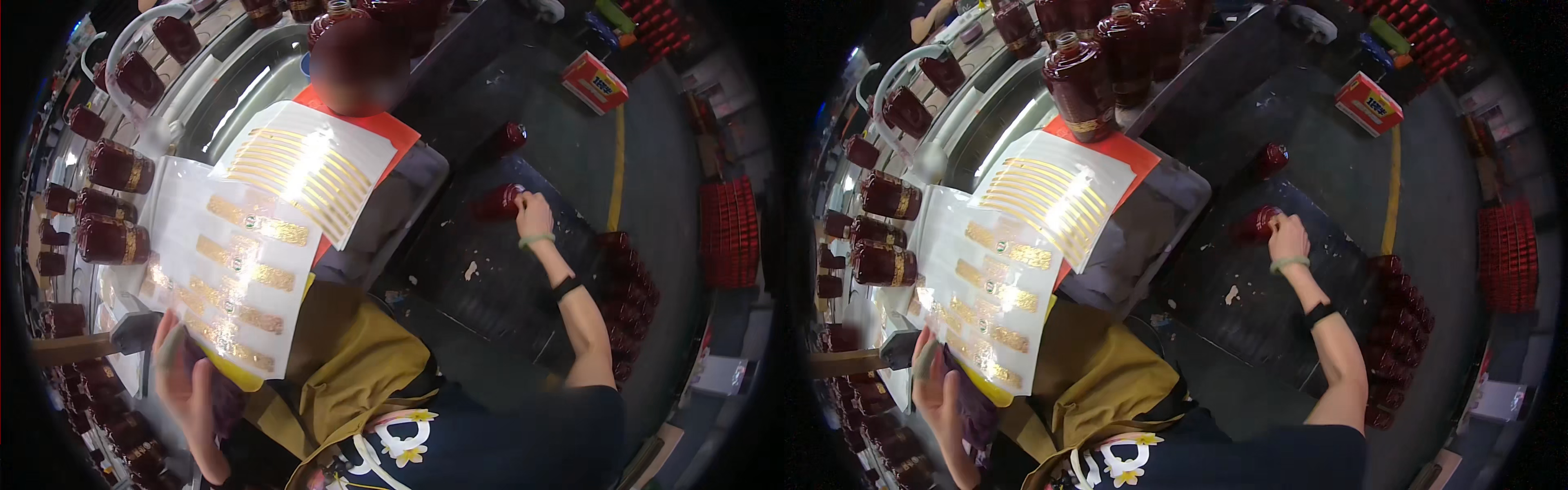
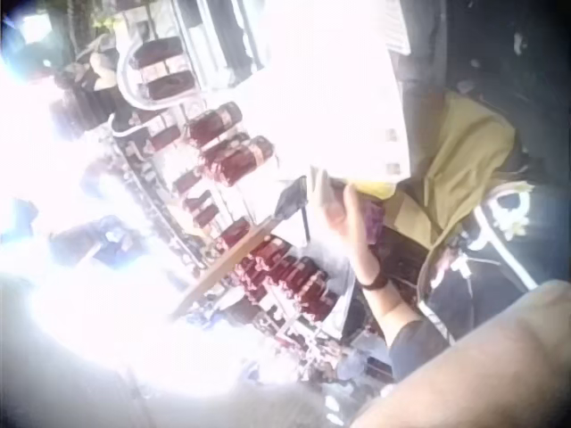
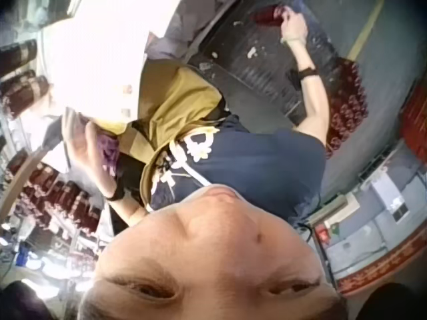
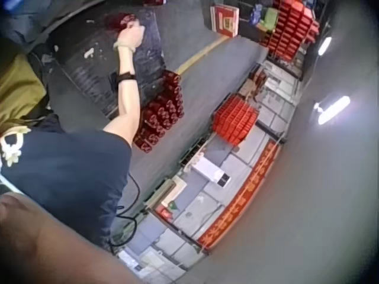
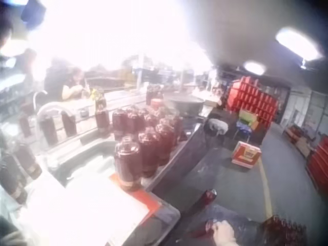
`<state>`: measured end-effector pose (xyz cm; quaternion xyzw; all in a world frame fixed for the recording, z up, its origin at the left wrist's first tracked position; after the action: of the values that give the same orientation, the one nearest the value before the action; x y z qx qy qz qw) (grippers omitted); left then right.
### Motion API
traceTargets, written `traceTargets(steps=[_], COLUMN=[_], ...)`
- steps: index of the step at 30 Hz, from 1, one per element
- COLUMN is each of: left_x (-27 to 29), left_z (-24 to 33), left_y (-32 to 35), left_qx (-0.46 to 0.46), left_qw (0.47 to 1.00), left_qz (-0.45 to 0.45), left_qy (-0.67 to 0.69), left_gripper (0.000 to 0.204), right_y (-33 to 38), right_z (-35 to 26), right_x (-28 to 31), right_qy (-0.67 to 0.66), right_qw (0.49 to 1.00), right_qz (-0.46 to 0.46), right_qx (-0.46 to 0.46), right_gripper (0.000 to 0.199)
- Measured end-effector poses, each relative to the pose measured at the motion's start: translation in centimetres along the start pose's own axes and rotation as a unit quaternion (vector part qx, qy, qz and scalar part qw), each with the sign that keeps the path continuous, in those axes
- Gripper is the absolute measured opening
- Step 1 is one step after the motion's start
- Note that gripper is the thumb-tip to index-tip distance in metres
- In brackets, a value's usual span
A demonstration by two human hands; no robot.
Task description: Applying labels and decorative stickers to red liquor bottles on a production line.
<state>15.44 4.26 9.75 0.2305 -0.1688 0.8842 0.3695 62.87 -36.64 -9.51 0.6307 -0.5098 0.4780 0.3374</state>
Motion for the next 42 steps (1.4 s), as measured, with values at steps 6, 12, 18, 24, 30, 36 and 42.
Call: traceTargets(steps=[6,12,18,24,30,36,42], left_x=[7.2,9.0,8.0,9.7,21.3,32.6,32.5], left_z=[-4.5,-6.0,-5.6,-8.7,-15.2,-25.0,-25.2], left_y=[6.4,10.5,13.2,18.4,26.7,29.0,28.5], left_qx=[0.105,0.187,0.207,0.156,0.313,0.2,0.21], left_qw=[0.968,0.923,0.896,0.877,0.644,0.666,0.662], left_qz=[0.177,0.249,0.279,0.446,0.685,0.685,0.708], left_qy=[-0.147,-0.227,-0.277,-0.087,-0.139,-0.218,-0.127], left_gripper=[0.035,0.031,0.028,0.039,0.078,0.101,0.076], right_y=[-12.3,-18.0,-17.3,-12.7,-4.2,5.2,12.9], right_z=[9.5,11.4,11.3,7.0,-3.8,-20.9,-33.7], right_x=[-5.0,-5.8,-2.6,-5.5,-3.8,5.2,11.4], right_qy=[0.074,0.064,0.015,-0.129,-0.196,-0.229,-0.268], right_qw=[0.984,0.957,0.994,0.962,0.932,0.905,0.818], right_qz=[0.027,0.012,-0.071,0.17,0.178,0.227,0.245], right_qx=[-0.158,-0.282,-0.079,0.173,0.247,0.278,0.446], right_gripper=[0.026,0.039,0.048,0.017,0.015,0.018,0.015])
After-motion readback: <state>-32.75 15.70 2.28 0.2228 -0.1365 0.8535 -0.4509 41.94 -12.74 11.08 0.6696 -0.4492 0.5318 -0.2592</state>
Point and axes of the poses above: each hand's wrist, its own y-axis away from the middle knuckle, its own x-axis out of the back of the hand, z = x × y, the point moved 3 cm from there along -y, towards the middle knuckle, and after that the axes turned 5 degrees about -y, right-handed, at the moved point
